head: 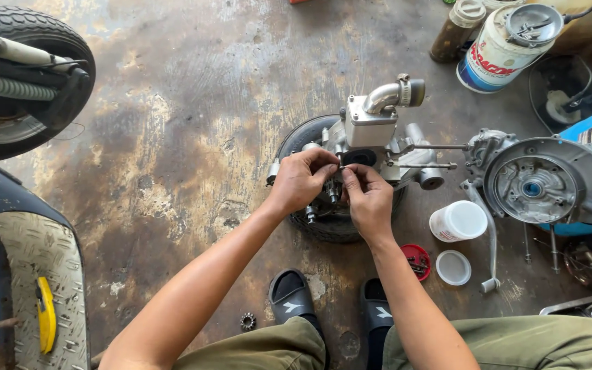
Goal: The person sits on the workshop floor assembling a small motorcycle engine. They pick bolts from a red container, thread them by hand into the engine crankcase, and use a wrench to tighten fasteners, steadying the engine with the other hand.
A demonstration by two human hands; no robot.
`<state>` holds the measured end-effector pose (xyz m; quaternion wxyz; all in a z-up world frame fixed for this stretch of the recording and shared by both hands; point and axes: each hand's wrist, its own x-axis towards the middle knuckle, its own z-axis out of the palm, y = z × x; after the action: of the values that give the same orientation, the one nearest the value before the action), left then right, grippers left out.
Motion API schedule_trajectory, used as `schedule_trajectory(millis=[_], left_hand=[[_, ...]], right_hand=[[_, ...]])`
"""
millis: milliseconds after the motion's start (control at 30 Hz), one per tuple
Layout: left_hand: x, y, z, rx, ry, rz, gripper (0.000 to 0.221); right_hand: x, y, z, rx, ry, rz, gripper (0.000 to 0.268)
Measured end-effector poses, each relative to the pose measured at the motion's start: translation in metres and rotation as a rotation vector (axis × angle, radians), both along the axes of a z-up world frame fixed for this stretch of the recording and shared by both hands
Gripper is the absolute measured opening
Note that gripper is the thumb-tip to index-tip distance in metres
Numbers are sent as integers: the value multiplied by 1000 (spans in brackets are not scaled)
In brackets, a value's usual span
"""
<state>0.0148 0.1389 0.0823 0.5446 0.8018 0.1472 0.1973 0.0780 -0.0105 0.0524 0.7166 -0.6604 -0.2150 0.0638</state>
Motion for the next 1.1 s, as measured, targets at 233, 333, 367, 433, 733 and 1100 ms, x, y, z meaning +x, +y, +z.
schedule_trajectory(millis=[233, 333, 367, 433, 733, 1100], left_hand=[[1, 0, -5, -59, -13, -10, 16], [1, -1, -5, -92, -17, 0, 15], [1, -2, -5, -87, -24, 8, 14], [1, -3, -4, -84, -34, 18, 14], [3, -5, -8, -111, -93, 19, 13], [5, -2, -12, -73, -212, -71, 20]], right_hand=[[1, 0, 2, -40, -2, -16, 10], [-3, 0, 10, -114, -39, -61, 12], [-5, 0, 13, -149, -63, -87, 12], [-7, 0, 20, -185, -89, -110, 13], [7, -5, 29, -282, 12, -44, 13], [0, -30, 60, -306, -59, 136, 30]])
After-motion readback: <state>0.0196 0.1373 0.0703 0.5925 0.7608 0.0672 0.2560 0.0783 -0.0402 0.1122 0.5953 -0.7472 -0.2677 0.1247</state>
